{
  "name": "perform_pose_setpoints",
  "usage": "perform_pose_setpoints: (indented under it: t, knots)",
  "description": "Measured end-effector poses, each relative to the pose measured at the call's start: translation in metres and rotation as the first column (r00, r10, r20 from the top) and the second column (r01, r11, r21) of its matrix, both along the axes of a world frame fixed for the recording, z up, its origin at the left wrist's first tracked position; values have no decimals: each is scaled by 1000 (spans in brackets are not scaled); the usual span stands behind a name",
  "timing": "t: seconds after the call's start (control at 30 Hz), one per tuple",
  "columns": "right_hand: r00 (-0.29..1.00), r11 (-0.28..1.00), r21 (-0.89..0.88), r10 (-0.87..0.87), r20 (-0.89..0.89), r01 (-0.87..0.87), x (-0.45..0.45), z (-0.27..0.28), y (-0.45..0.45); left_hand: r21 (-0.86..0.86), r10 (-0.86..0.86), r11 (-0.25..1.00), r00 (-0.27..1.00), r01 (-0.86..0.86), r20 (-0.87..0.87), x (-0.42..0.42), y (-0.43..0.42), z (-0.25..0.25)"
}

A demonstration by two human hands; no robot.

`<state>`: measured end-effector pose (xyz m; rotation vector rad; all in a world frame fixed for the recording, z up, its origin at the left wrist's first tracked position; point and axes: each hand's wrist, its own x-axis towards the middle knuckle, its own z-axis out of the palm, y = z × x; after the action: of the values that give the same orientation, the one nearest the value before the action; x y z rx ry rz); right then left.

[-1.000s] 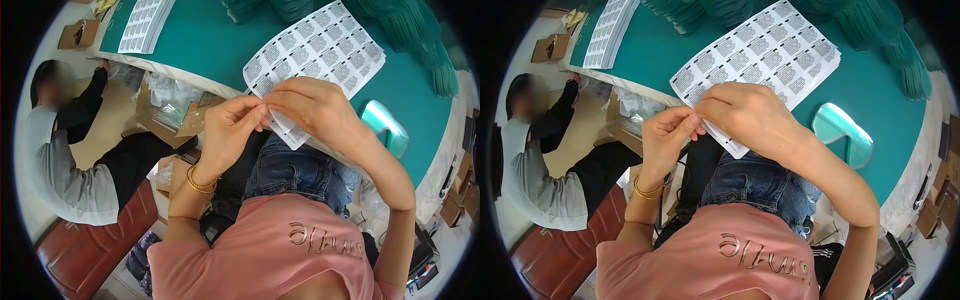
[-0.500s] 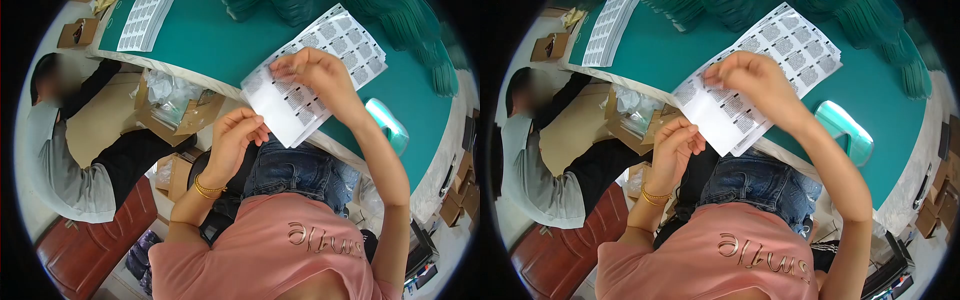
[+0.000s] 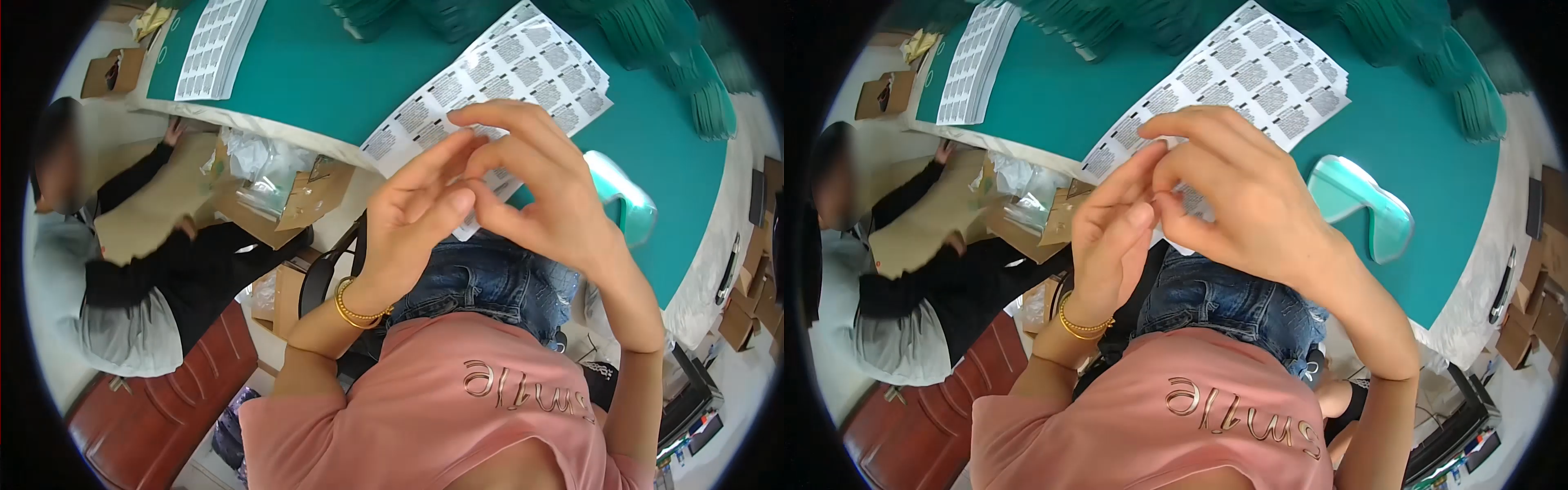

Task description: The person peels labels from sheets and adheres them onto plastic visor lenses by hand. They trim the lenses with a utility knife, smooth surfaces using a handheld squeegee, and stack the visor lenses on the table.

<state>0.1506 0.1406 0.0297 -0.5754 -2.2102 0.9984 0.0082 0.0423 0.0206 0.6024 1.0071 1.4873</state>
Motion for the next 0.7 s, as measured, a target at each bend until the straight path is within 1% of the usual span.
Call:
perform_pose_setpoints:
  t: [0.03, 0.07, 0.1, 0.13, 0.17, 0.23, 0.27, 0.33, 0.37, 0.4, 0.43, 0.47, 0.5, 0.53, 0.6, 0.63, 0.7]
  knots:
    - [999, 997, 78, -3, 53, -1, 4, 2, 0, 15, -95, 995, 994, 94, 53, 0, 1, -1]
    - [998, 997, 78, -15, 59, 11, 7, 5, 1, 33, -188, 982, 976, 185, 106, 0, 2, -1]
    - [997, 992, 129, -24, 76, 14, 9, 7, 3, -9, -196, 980, 971, 199, 139, 1, 4, 0]
    - [995, 984, 178, -31, 90, 15, 12, 10, 4, -12, -200, 979, 969, 204, 141, 3, 5, -1]
    - [995, 984, 180, -35, 89, 18, 14, 14, 5, -35, -205, 977, 970, 211, 133, 4, 6, -3]
    - [987, 978, 209, -25, 160, -9, 18, 23, 6, -61, -208, 974, 970, 217, 125, 4, 7, -5]
    - [987, 978, 208, -26, 160, -8, 20, 26, 6, -81, -221, 969, 964, 234, 147, 3, 7, -6]
    - [995, 996, 12, -86, 53, 85, 27, 30, 7, -100, -233, 963, 958, 251, 166, 3, 6, -6]
    - [990, 988, -61, -140, 5, 140, 34, 24, 9, -119, -187, 970, 961, 214, 202, 5, 6, -5]
    - [990, 988, -58, -142, 6, 143, 36, 20, 5, -138, -141, 974, 961, 178, 238, 7, 6, -4]
    - [966, 946, -207, -260, -16, 251, 38, 15, -2, -136, -146, 974, 960, 182, 240, 9, 7, -3]
    - [926, 869, -355, -377, -21, 346, 40, 10, -9, -88, -130, 982, 939, 166, 318, 12, 8, -3]
    - [916, 842, -397, -402, -9, 366, 41, 6, -16, -43, -121, 988, 911, 149, 395, 15, 10, -3]
    - [909, 828, -412, -416, 4, 381, 41, 2, -23, -43, -131, 986, 908, 162, 398, 17, 11, -3]
    - [900, 801, -449, -435, 19, 397, 43, -4, -30, -13, -149, 983, 848, 181, 508, 23, 13, -5]
    - [892, 792, -450, -452, 23, 413, 44, -5, -31, -15, -163, 980, 844, 199, 511, 26, 14, -5]
    - [893, 782, -507, -447, -52, 362, 47, -6, -30, 53, -209, 976, 837, 212, 506, 31, 16, -5]
